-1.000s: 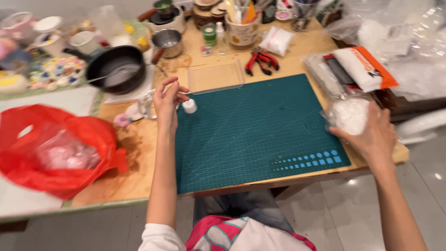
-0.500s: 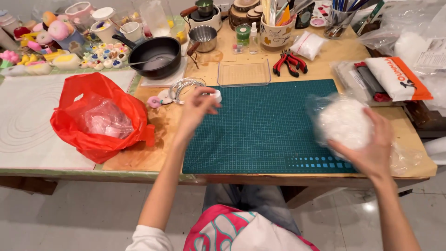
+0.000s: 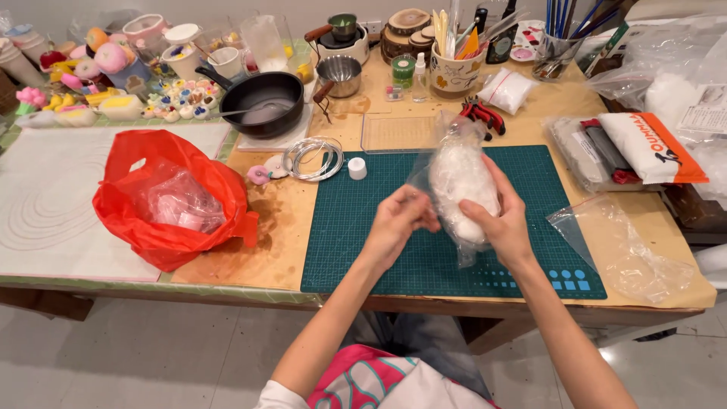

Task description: Kneading and preparing a white clay-like craft material at a workbench.

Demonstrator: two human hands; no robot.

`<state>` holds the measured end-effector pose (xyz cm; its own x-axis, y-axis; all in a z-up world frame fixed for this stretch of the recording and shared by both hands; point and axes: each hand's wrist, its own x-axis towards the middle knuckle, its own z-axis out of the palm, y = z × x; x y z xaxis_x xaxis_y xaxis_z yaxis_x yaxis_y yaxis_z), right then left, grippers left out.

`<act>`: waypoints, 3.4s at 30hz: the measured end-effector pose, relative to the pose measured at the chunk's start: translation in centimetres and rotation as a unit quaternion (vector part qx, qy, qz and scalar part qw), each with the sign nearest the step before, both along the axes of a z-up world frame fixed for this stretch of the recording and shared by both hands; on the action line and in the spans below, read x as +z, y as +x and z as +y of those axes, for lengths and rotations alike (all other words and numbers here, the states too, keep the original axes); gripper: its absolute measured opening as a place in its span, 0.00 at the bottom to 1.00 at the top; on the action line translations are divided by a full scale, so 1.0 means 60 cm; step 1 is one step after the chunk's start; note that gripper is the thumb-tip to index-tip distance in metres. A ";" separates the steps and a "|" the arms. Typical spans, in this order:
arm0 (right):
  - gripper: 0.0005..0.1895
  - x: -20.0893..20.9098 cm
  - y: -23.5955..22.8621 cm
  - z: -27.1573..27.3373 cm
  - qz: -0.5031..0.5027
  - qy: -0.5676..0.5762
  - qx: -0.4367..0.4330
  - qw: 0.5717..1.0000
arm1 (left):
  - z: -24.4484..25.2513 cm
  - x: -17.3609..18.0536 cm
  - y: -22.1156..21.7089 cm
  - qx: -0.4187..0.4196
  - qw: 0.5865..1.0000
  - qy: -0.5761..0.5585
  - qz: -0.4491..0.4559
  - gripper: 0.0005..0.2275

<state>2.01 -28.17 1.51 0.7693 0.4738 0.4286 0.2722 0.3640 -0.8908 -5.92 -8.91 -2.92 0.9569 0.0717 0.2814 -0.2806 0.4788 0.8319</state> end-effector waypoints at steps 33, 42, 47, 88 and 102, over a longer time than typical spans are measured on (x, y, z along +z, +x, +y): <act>0.61 -0.084 0.000 -0.095 -0.246 -0.488 -0.102 0.831 | 0.083 0.123 0.045 0.077 0.756 0.650 0.030 0.14; 0.37 -0.081 0.010 -0.069 -0.087 -0.252 -0.056 0.962 | 0.076 0.043 0.071 0.048 0.798 0.601 -0.010 0.25; 0.39 -0.058 0.021 -0.040 -0.058 -0.134 0.016 0.989 | 0.095 -0.016 0.031 0.084 0.860 0.501 0.054 0.33; 0.24 -0.008 0.060 -0.061 -0.014 -0.272 0.149 0.951 | 0.016 0.064 -0.015 0.210 0.871 0.437 -0.080 0.23; 0.16 -0.068 0.045 -0.031 -0.134 -0.142 0.033 0.980 | 0.021 0.055 -0.025 0.071 0.926 0.360 -0.089 0.23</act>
